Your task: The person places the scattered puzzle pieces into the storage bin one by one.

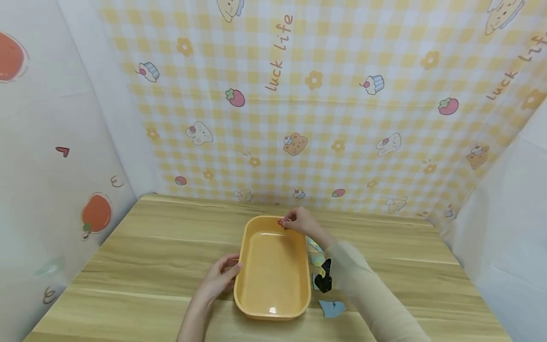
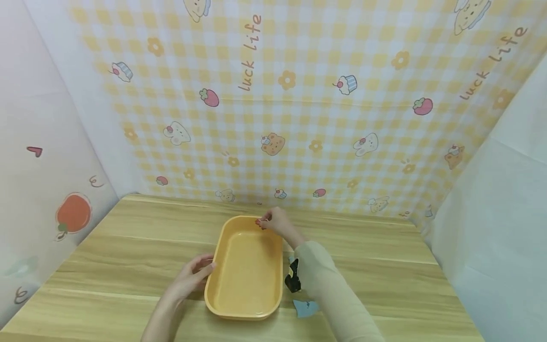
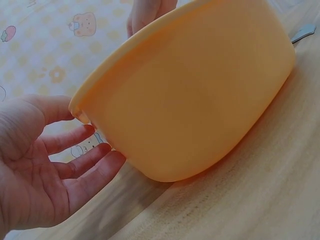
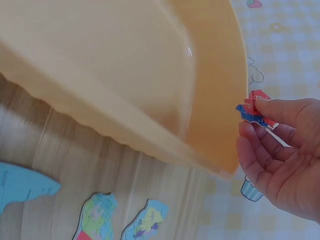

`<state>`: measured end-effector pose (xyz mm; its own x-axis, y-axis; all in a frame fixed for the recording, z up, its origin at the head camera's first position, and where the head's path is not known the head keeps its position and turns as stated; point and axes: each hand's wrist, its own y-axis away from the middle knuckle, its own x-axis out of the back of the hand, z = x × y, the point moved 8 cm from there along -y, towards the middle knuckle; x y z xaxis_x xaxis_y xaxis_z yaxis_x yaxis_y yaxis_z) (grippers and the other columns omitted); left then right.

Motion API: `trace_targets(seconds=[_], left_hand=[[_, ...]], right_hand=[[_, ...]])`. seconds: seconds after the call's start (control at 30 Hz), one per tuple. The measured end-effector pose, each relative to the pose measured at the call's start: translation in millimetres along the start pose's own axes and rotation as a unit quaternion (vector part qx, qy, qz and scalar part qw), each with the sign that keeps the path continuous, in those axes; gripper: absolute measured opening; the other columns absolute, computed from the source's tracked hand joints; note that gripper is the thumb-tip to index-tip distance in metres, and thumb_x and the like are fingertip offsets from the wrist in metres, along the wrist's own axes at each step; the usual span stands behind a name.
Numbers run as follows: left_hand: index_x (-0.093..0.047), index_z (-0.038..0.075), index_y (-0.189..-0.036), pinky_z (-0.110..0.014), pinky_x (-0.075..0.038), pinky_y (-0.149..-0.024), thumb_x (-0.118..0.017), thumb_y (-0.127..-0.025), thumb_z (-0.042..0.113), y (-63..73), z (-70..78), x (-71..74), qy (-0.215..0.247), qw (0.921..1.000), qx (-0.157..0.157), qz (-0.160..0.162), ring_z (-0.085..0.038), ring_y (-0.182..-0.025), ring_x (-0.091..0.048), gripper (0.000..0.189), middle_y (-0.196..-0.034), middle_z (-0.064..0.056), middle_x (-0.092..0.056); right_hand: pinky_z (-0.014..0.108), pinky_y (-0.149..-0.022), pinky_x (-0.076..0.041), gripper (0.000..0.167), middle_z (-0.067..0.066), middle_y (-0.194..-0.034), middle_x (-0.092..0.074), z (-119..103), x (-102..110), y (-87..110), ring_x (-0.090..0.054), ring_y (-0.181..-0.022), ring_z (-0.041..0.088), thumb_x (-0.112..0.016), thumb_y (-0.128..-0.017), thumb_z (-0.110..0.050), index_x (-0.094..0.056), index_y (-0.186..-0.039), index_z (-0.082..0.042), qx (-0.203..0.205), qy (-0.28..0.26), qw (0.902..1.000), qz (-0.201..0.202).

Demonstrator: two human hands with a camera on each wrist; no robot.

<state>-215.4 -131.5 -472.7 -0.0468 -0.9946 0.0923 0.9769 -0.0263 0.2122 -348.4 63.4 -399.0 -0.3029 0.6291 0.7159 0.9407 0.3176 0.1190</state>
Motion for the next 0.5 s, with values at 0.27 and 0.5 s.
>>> trace_targets(seconds=[0.27, 0.5], left_hand=[[-0.046, -0.002, -0.126, -0.033, -0.054, -0.071, -0.057, -0.089, 0.02, 1.0, 0.2, -1.9, -0.003, 1.0, -0.001, 0.001, -0.019, -0.091, -0.059, 0.045, -0.121, -0.023, -0.052], [-0.047, -0.003, -0.125, -0.033, -0.054, -0.071, -0.058, -0.089, 0.02, 0.5, 0.2, -1.8, 0.002, 1.0, 0.002, 0.005, -0.018, -0.091, -0.059, 0.045, -0.12, -0.024, -0.052]], right_hand=[[0.016, -0.049, -0.042, 0.008, 0.011, -0.075, -0.068, -12, -18, -4.4, -0.047, -0.055, 0.008, -0.064, -0.083, -0.007, -0.066, -0.084, 0.001, 0.009, 0.011, 0.9996, -0.023], [0.015, -0.049, -0.042, 0.009, 0.016, -0.08, -0.069, -23, -42, -4.9, -0.053, -0.057, 0.011, -0.059, -0.083, 0.001, -0.065, -0.088, 0.006, 0.021, 0.017, 0.9972, -0.07]])
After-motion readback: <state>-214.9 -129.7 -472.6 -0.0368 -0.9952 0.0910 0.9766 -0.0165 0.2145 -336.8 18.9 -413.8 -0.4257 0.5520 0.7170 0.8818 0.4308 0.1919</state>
